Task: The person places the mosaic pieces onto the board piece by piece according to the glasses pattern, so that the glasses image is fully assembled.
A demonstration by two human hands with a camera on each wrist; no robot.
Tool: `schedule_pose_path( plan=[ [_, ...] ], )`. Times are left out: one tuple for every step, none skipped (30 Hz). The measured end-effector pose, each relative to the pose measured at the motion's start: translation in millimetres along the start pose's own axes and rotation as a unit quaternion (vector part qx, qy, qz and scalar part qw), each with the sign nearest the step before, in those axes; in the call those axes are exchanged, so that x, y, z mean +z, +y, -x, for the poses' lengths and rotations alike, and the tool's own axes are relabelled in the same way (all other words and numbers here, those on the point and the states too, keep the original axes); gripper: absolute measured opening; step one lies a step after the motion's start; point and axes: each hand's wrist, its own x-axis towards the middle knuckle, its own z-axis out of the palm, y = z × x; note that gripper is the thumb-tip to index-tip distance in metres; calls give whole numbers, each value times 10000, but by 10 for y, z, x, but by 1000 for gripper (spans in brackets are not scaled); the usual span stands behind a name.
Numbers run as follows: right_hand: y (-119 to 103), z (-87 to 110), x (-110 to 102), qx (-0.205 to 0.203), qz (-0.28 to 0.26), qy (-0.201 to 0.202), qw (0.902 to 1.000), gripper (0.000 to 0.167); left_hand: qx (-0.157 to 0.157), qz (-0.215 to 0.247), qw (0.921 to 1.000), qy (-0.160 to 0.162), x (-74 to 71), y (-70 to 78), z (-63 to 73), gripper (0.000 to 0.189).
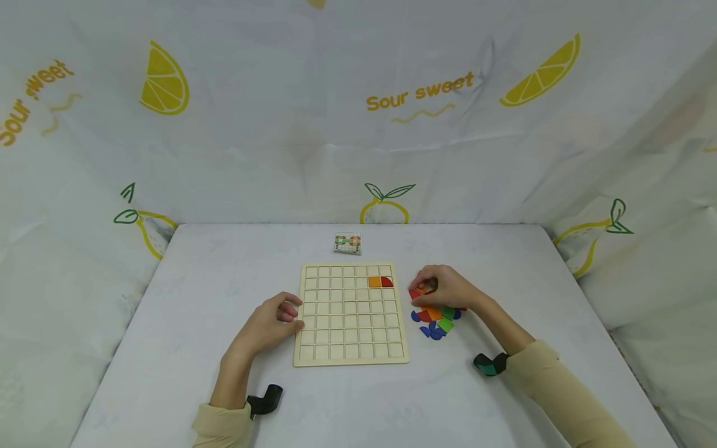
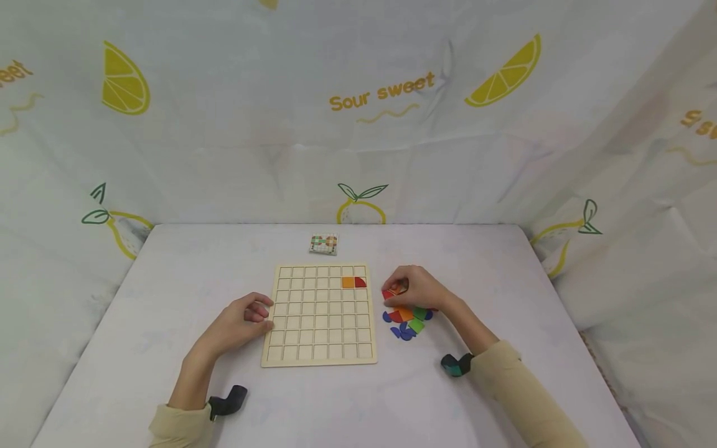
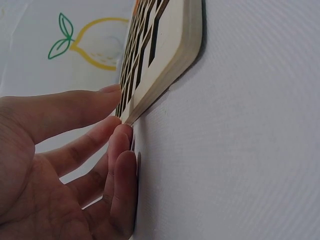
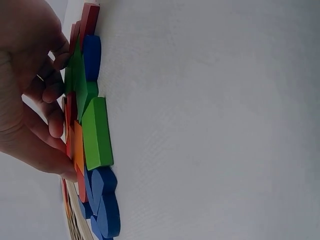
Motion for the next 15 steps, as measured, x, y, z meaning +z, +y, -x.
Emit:
schedule_pose_path(
  plan=[
    [-1,2,3,-13,-7,5,10000,24,0,-5,10000,1,0,-1,-1,39],
    [-1,3,6,-18,-2,15,10000,24,0,-1,10000,5,1,-1,-2,39],
    [-3,6,9,-27,8,28,10000,23,-1,4,10000,5,1,-2,-4,39],
    [-7,7,12,-33,13,43,10000,23,-1,13,10000,6,2,-2,-5,39],
    [-12,10,14,-36,12,68,10000,23,-3,25,10000,9,2,-3,-6,39],
    [-17,13,16,-40,5,94,9999,23,0,29,10000,9,3,-3,-7,39],
    [-22,15,16,-38,4,124,9999,23,7,37,10000,11,3,-2,-8,38],
    [-25,16,17,-41,-5,159,9999,23,15,44,10000,11,3,-2,-9,38],
    [-27,16,18,-53,-12,195,9998,23,22,38,10000,12,4,-3,-10,38],
    [-31,15,18,-65,-37,227,9997,24,29,36,10000,14,4,-3,-10,38],
    [-33,11,18,-93,-69,257,9996,24,36,30,10000,16,4,-3,-9,38],
    [-35,6,19,-131,-98,280,9995,24,44,21,10000,17,4,-3,-9,38],
    [-38,-1,19,-183,-121,300,9993,25,49,18,10000,19,4,-4,-8,38],
    [-41,-10,18,-219,-131,310,9992,25,49,8,10000,23,5,-5,-8,38],
    [-49,-20,20,-256,-145,313,9991,25,49,-2,10000,27,6,-6,-8,37]
  ],
)
